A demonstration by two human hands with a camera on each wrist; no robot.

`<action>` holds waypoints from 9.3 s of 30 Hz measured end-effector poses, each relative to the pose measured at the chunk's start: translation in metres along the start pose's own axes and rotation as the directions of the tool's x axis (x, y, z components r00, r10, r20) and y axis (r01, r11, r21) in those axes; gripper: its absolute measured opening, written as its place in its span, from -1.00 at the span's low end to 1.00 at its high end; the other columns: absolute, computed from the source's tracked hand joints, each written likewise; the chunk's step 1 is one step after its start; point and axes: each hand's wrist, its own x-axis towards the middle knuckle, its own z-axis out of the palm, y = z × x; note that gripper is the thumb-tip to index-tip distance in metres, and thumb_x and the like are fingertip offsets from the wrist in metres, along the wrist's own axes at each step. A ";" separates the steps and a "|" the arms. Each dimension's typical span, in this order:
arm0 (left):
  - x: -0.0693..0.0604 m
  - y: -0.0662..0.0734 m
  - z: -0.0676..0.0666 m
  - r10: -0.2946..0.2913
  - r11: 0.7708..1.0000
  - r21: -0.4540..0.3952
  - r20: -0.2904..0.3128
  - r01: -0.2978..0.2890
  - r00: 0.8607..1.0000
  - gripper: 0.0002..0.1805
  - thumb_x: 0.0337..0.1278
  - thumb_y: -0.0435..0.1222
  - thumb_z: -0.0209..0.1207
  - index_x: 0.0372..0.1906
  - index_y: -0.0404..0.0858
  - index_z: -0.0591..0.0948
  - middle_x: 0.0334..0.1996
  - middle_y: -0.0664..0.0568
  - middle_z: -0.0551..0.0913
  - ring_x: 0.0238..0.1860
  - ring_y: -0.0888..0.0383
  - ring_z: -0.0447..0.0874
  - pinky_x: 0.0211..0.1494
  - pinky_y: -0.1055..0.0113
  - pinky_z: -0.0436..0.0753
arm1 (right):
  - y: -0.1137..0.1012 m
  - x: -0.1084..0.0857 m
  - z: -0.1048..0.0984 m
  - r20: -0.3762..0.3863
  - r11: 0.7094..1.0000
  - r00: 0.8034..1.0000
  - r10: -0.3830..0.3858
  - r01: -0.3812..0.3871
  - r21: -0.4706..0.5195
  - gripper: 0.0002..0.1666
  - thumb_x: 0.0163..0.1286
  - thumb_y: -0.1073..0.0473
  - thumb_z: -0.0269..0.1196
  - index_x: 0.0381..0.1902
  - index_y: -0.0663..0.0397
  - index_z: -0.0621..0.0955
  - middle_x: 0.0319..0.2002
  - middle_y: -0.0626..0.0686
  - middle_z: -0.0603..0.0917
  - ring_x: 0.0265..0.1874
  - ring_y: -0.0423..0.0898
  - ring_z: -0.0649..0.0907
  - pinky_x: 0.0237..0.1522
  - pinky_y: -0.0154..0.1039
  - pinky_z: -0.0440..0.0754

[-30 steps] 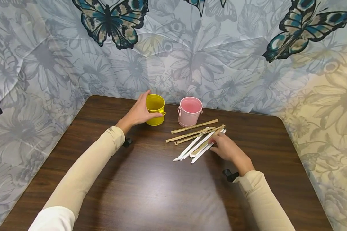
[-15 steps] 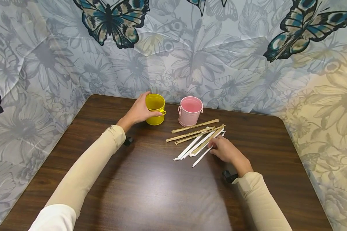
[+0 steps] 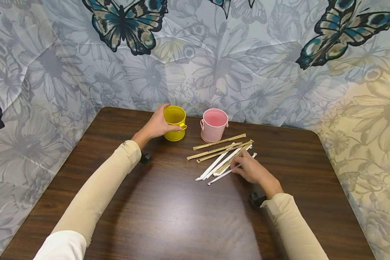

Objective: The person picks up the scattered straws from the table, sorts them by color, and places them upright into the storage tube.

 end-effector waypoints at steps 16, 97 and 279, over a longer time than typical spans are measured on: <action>0.002 -0.004 0.002 -0.015 0.981 -0.195 -0.019 0.011 1.000 0.27 -0.29 -0.10 0.66 0.55 -0.14 0.11 0.44 -0.12 0.26 0.31 -0.07 0.42 0.47 0.03 0.46 | -0.027 0.026 -0.025 -0.005 0.993 0.997 0.082 -0.082 0.084 -0.91 0.34 0.32 0.38 -0.25 0.06 0.67 -0.32 -0.07 0.73 -0.40 -0.21 0.62 -0.34 -0.35 0.58; 0.003 -0.010 0.004 0.048 0.943 -0.330 0.035 -0.033 0.998 0.27 -0.19 -0.14 0.63 0.56 -0.20 0.02 0.40 -0.15 0.29 0.32 -0.07 0.42 0.47 0.04 0.47 | -0.116 0.226 -0.014 -0.076 0.909 0.991 0.111 -0.071 0.410 -0.67 0.39 0.11 0.38 0.04 0.10 0.64 -0.02 0.08 0.73 -0.50 -0.08 0.49 -0.41 -0.32 0.49; 0.006 -0.012 0.004 0.169 0.923 -0.352 0.018 -0.152 0.985 0.11 -0.14 -0.31 0.60 0.47 -0.28 0.12 0.45 -0.20 0.20 0.37 -0.06 0.38 0.50 0.09 0.43 | -0.126 0.239 -0.012 -0.145 0.905 0.985 0.098 -0.027 0.424 -0.73 0.43 0.15 0.34 0.02 0.11 0.63 -0.07 0.06 0.74 -0.41 0.02 0.55 -0.33 -0.33 0.52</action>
